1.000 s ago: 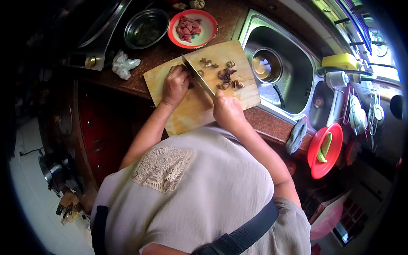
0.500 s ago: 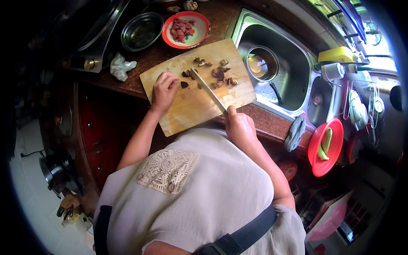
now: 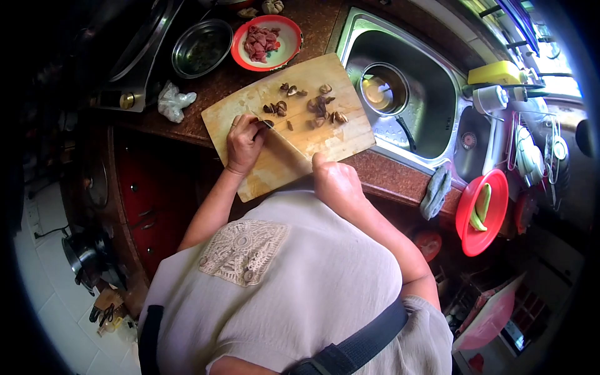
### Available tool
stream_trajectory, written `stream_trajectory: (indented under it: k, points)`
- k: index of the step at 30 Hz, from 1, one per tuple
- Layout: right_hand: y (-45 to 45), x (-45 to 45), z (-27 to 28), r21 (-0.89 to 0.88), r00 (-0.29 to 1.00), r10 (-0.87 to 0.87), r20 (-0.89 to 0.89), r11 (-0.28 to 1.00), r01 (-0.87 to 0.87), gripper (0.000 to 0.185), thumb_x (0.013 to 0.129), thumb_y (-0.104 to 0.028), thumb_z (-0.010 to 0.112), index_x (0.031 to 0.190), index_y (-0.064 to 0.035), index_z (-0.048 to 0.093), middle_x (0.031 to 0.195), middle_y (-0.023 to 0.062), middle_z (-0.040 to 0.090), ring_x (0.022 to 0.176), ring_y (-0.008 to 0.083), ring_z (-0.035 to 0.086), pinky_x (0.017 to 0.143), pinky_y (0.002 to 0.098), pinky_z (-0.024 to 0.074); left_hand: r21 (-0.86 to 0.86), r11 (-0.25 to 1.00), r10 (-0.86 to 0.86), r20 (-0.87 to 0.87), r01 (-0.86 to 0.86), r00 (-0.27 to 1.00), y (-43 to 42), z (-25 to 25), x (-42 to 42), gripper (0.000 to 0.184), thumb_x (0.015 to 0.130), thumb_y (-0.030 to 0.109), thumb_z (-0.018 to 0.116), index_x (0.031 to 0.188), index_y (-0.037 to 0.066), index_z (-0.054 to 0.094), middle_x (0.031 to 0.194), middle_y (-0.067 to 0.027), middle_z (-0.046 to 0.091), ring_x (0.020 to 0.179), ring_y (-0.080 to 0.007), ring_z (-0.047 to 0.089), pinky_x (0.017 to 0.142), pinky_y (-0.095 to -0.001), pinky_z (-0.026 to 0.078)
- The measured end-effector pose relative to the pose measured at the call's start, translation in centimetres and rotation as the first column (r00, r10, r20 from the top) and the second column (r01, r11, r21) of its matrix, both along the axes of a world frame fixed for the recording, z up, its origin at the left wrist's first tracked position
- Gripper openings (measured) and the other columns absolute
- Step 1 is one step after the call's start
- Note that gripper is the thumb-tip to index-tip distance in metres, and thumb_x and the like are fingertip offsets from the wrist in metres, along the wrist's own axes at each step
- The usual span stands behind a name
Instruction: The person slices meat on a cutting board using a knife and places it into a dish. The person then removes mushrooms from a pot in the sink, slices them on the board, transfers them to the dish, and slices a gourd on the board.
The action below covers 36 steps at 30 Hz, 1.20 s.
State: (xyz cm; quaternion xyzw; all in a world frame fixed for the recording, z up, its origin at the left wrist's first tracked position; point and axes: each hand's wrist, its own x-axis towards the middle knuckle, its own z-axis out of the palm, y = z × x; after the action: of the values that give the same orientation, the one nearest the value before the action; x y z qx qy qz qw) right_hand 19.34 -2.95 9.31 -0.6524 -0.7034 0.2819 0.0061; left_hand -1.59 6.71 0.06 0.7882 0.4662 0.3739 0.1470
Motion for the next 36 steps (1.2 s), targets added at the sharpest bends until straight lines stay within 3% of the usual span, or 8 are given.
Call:
stream_trajectory:
  k: [7, 17, 22, 27, 31, 33, 35, 36]
  points:
    - [-1.1, 1.3, 0.2, 0.077, 0.992, -0.123, -0.002, 0.989, 0.123, 0.011, 0.089, -0.01, 0.056, 0.086, -0.0029, 0.048, 0.063, 0.0258, 0.059, 0.064, 0.0466, 0.061, 0.058, 0.056, 0.0464, -0.064, 0.998, 0.001, -0.027, -0.003, 1.0, 0.0, -0.1, -0.1, 0.018, 0.071, 0.003, 0.066, 0.089, 0.007, 0.065, 0.091, -0.0085, 0.058, 0.089, -0.0302, 0.057, 0.076, -0.0387, 0.049]
    - [-2.9, 6.8, -2.0, 0.241, 0.88, -0.448, 0.156, 0.881, 0.406, 0.016, 0.086, -0.009, 0.056, 0.097, -0.0002, 0.047, 0.069, 0.0253, 0.062, 0.068, 0.0448, 0.063, 0.061, 0.0552, 0.0478, -0.076, 0.985, 0.149, -0.041, -0.152, 0.988, 1.0, 0.1, 6.0, 0.067, 0.08, 0.016, 0.07, 0.138, 0.001, 0.039, 0.137, -0.0206, 0.043, 0.126, -0.0387, 0.041, 0.106, -0.0477, 0.031]
    - [-0.8, 2.1, -1.4, 0.126, 0.924, -0.37, 0.092, 0.925, 0.358, 0.019, 0.081, -0.004, 0.057, 0.095, 0.0002, 0.046, 0.07, 0.0243, 0.063, 0.069, 0.0443, 0.064, 0.064, 0.0539, 0.0497, -0.072, 0.992, 0.097, -0.071, -0.102, 0.993, 1.7, -0.4, 8.4, 0.056, 0.091, 0.023, 0.058, 0.138, 0.0, 0.038, 0.136, -0.0205, 0.043, 0.126, -0.0381, 0.042, 0.106, -0.0482, 0.031]
    - [0.0, 0.6, -1.2, 0.077, 0.965, -0.261, 0.012, 0.963, 0.259, 0.014, 0.08, -0.003, 0.056, 0.09, -0.0008, 0.046, 0.069, 0.0248, 0.063, 0.068, 0.0449, 0.063, 0.064, 0.0534, 0.0494, -0.18, 0.982, 0.1, 0.236, -0.057, 0.967, 1.6, -0.7, 8.2, 0.048, 0.095, 0.027, 0.053, 0.133, -0.002, 0.043, 0.128, -0.0209, 0.051, 0.118, -0.0387, 0.048, 0.102, -0.0463, 0.036]
    - [-0.1, 2.9, -1.9, 0.21, 0.932, -0.348, -0.101, 0.908, 0.362, 0.011, 0.085, -0.009, 0.056, 0.09, -0.0025, 0.048, 0.068, 0.025, 0.061, 0.068, 0.0454, 0.062, 0.063, 0.0548, 0.0485, -0.157, 0.978, 0.169, 0.201, -0.138, 0.965, 2.2, -0.2, 6.5, 0.046, 0.096, 0.026, 0.052, 0.133, -0.001, 0.044, 0.127, -0.0216, 0.052, 0.119, -0.0385, 0.048, 0.1, -0.0469, 0.036]
    - [0.0, 4.6, -3.0, 0.238, 0.864, -0.332, -0.379, 0.867, 0.438, 0.009, 0.091, -0.007, 0.056, 0.088, -0.0001, 0.051, 0.057, 0.0144, 0.054, 0.049, 0.0288, 0.058, 0.047, 0.0412, 0.0458, -0.181, 0.975, 0.163, 0.216, -0.125, 0.963, 2.6, -0.5, 6.2, 0.046, 0.096, 0.026, 0.053, 0.132, -0.001, 0.045, 0.128, -0.0217, 0.052, 0.119, -0.0381, 0.048, 0.101, -0.0471, 0.036]
    - [0.0, 5.5, -2.3, -0.367, 0.505, -0.657, -0.559, 0.743, 0.56, 0.01, 0.094, -0.009, 0.052, 0.088, -0.001, 0.053, 0.056, 0.0046, 0.048, 0.041, 0.0149, 0.047, 0.037, 0.0306, 0.0406, -0.124, 0.986, 0.13, 0.147, -0.112, 0.981, 2.6, -0.6, 6.6, 0.045, 0.095, 0.026, 0.053, 0.131, -0.001, 0.048, 0.131, -0.0209, 0.051, 0.12, -0.0368, 0.048, 0.102, -0.0472, 0.035]
    - [-0.1, 5.8, -2.9, -0.401, 0.45, -0.663, -0.598, 0.734, 0.548, 0.011, 0.095, -0.01, 0.051, 0.089, -0.0014, 0.053, 0.056, 0.0034, 0.047, 0.04, 0.0138, 0.046, 0.035, 0.0286, 0.0394, -0.083, 0.99, 0.123, 0.099, -0.115, 0.988, 2.5, -0.6, 7.0, 0.045, 0.095, 0.027, 0.054, 0.13, -0.001, 0.048, 0.13, -0.0206, 0.051, 0.12, -0.0366, 0.048, 0.103, -0.0473, 0.035]
